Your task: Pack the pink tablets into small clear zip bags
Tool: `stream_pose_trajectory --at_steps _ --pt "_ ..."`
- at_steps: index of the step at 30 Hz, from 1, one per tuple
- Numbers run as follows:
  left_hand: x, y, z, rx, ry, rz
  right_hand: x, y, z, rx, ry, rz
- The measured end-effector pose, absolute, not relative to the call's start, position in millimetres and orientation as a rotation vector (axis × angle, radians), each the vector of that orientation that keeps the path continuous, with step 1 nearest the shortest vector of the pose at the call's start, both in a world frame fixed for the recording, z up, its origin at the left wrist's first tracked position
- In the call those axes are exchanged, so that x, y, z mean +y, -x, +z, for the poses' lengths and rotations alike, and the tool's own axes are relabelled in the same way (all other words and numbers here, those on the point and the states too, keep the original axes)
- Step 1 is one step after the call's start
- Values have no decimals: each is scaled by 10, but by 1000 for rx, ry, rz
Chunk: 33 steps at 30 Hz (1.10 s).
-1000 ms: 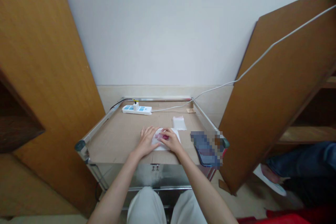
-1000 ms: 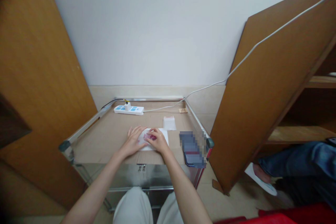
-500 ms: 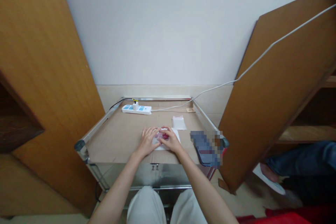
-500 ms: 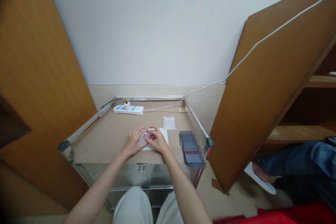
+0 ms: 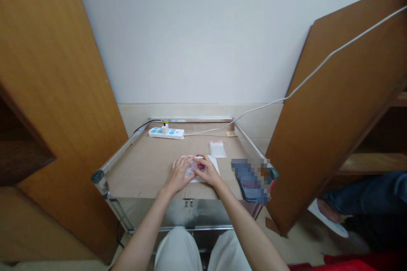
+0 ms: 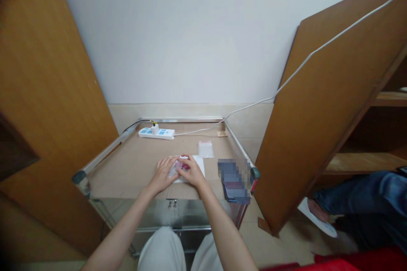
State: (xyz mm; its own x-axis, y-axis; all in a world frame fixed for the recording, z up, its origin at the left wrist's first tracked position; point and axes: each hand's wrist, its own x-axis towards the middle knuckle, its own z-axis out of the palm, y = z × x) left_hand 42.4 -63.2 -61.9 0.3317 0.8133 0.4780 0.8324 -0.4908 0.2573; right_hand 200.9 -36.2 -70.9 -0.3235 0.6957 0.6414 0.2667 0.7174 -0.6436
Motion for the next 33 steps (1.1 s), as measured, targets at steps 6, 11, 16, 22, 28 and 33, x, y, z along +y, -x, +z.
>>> stream_pose_trajectory --at_steps 6,11,16,22,28,33 --pt "-635 -426 -626 -1609 2521 -846 -374 -2006 -699 -1897 755 536" --pt "-628 -417 -640 -1626 2525 -853 -368 -2011 -704 -1892 747 536" --pt "-621 -410 -657 -1626 2520 -861 -376 -2008 -710 -1877 755 565" --pt "-640 -416 -622 -1689 2443 -950 -367 -2024 -694 -1791 771 575" --pt "-584 -411 -616 -1824 2286 -1246 -252 -2067 -752 -1511 881 537" --pt "-503 -356 -577 -1829 2298 -1386 -143 -2078 -855 -1418 958 637"
